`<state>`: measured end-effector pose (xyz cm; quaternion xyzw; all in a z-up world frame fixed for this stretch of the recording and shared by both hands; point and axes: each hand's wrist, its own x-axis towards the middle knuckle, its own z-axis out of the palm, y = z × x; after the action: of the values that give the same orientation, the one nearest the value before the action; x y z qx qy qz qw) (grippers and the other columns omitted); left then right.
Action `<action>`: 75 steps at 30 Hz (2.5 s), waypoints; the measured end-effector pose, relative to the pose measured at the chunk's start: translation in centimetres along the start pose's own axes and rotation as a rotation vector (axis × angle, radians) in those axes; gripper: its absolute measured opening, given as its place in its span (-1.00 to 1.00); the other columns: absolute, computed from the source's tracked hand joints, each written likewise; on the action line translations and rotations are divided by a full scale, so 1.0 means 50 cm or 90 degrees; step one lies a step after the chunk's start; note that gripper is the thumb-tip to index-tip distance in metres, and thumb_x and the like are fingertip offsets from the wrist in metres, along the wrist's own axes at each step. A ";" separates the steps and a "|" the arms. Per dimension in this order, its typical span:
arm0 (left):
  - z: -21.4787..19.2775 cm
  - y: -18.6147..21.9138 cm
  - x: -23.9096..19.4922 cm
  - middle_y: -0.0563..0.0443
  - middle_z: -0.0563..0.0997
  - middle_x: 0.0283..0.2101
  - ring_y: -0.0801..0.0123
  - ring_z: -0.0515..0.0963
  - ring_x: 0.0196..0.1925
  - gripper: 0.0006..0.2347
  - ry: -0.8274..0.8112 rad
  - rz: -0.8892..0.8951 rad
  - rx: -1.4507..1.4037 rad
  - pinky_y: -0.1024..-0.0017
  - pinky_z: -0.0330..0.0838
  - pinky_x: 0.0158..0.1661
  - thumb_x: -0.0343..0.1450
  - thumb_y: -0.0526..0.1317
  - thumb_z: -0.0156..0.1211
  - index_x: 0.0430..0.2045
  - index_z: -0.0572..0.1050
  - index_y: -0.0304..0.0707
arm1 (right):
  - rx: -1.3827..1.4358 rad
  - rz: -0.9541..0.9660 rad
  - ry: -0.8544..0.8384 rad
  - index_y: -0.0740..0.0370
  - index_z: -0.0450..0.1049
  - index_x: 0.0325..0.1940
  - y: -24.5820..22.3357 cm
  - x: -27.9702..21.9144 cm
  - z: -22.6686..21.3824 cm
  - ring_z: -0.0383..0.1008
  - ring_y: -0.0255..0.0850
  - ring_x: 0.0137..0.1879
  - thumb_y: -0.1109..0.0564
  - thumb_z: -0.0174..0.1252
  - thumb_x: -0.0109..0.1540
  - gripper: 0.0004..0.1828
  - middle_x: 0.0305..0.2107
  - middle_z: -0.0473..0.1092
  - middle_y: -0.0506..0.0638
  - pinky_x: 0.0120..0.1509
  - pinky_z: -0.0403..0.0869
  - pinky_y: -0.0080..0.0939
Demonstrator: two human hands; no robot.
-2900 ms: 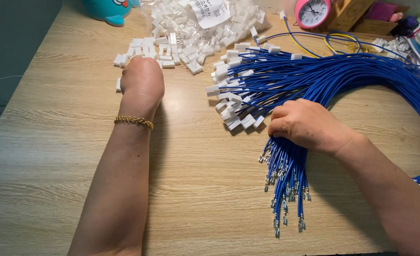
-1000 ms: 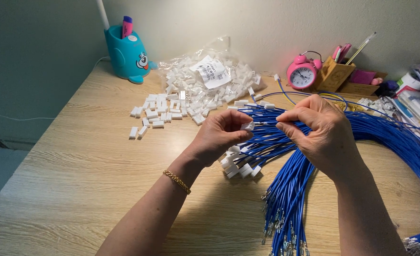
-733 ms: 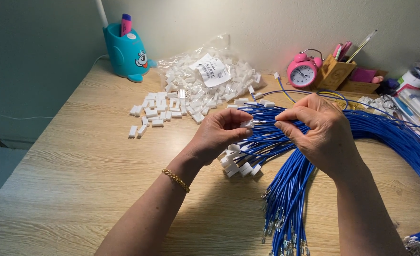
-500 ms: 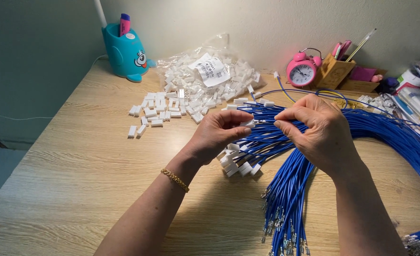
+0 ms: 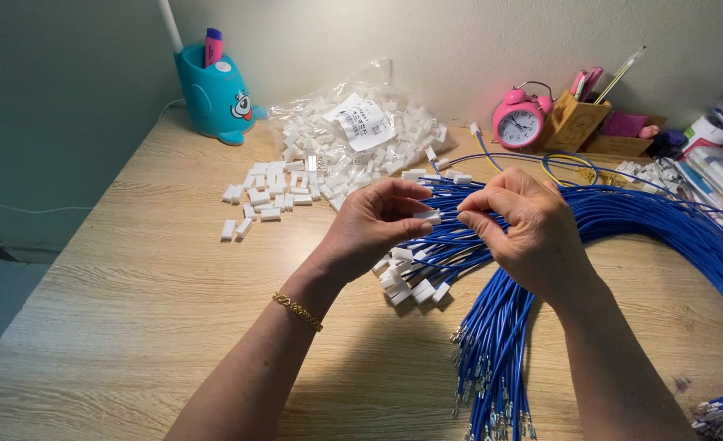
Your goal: The person repeatedly picks up small white plastic connectors and attaches them to the ends of blue network cables. The hands work over a wooden desk, handling the cables and connectors one by one to assemble them.
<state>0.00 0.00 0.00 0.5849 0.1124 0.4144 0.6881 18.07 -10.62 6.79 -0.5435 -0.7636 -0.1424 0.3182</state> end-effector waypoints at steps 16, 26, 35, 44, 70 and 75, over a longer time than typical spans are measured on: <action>0.012 0.003 0.001 -0.21 0.62 -0.32 0.33 0.61 -0.25 -0.63 0.016 0.034 0.144 0.39 0.57 -0.18 0.22 -0.40 0.42 -0.10 0.52 -0.30 | 0.082 0.038 0.031 0.04 0.57 -0.39 0.006 -0.003 0.033 0.47 -0.09 -0.25 0.12 0.28 0.19 -0.94 -0.46 0.35 -0.07 -0.10 0.32 -0.19; -0.059 0.023 -0.004 -0.03 0.63 -0.18 0.35 0.59 -0.12 -0.63 0.055 0.027 0.479 0.36 0.50 -0.10 0.21 -0.29 0.41 -0.11 0.53 -0.17 | -0.031 0.023 -0.002 -0.10 0.56 -0.30 0.058 -0.033 0.118 0.44 -0.18 -0.13 0.02 0.26 0.20 -0.98 -0.37 0.38 -0.16 0.00 0.27 -0.13; -0.304 0.055 -0.033 -0.02 0.56 -0.11 0.10 0.56 -0.05 -0.74 0.362 -0.439 1.201 0.17 0.51 -0.26 0.37 -0.35 -0.03 -0.23 0.60 0.02 | -0.074 0.128 -0.242 -0.11 0.57 -0.13 0.106 -0.054 0.164 0.41 -0.11 0.06 -0.04 0.18 0.14 -0.76 -0.13 0.46 -0.08 0.14 0.28 -0.04; -0.345 0.045 -0.052 -0.13 0.65 -0.19 -0.01 0.63 -0.12 -0.81 0.229 -0.530 1.219 0.20 0.55 -0.25 0.29 -0.34 0.16 -0.27 0.62 -0.23 | 0.033 -0.044 -0.305 0.02 0.57 -0.29 0.056 -0.106 0.008 0.41 -0.16 -0.15 0.11 0.31 0.13 -0.92 -0.29 0.44 -0.07 0.04 0.31 -0.10; 0.033 0.083 -0.031 0.10 0.56 -0.45 0.57 0.54 -0.42 -0.92 -0.111 0.072 0.381 0.65 0.50 -0.41 0.38 -0.31 0.24 -0.44 0.44 -0.17 | -0.008 -0.074 -0.594 -0.22 0.50 -0.37 0.085 -0.119 0.054 0.35 -0.27 -0.14 -0.13 0.11 0.20 -0.89 -0.37 0.42 -0.38 -0.03 0.18 -0.10; 0.034 0.069 -0.032 0.09 0.59 -0.49 0.55 0.58 -0.46 -0.91 -0.094 0.108 0.454 0.63 0.51 -0.44 0.35 -0.27 0.27 -0.44 0.45 -0.13 | -0.059 -0.020 -0.742 -0.34 0.54 -0.37 0.092 -0.105 0.045 0.31 -0.31 0.08 -0.27 0.30 0.05 -0.83 -0.32 0.40 -0.37 0.08 0.18 -0.04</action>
<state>-1.43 -2.41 3.09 0.8234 0.1507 0.3612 0.4110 22.62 -11.55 1.11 -0.5338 -0.8137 0.1423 -0.1807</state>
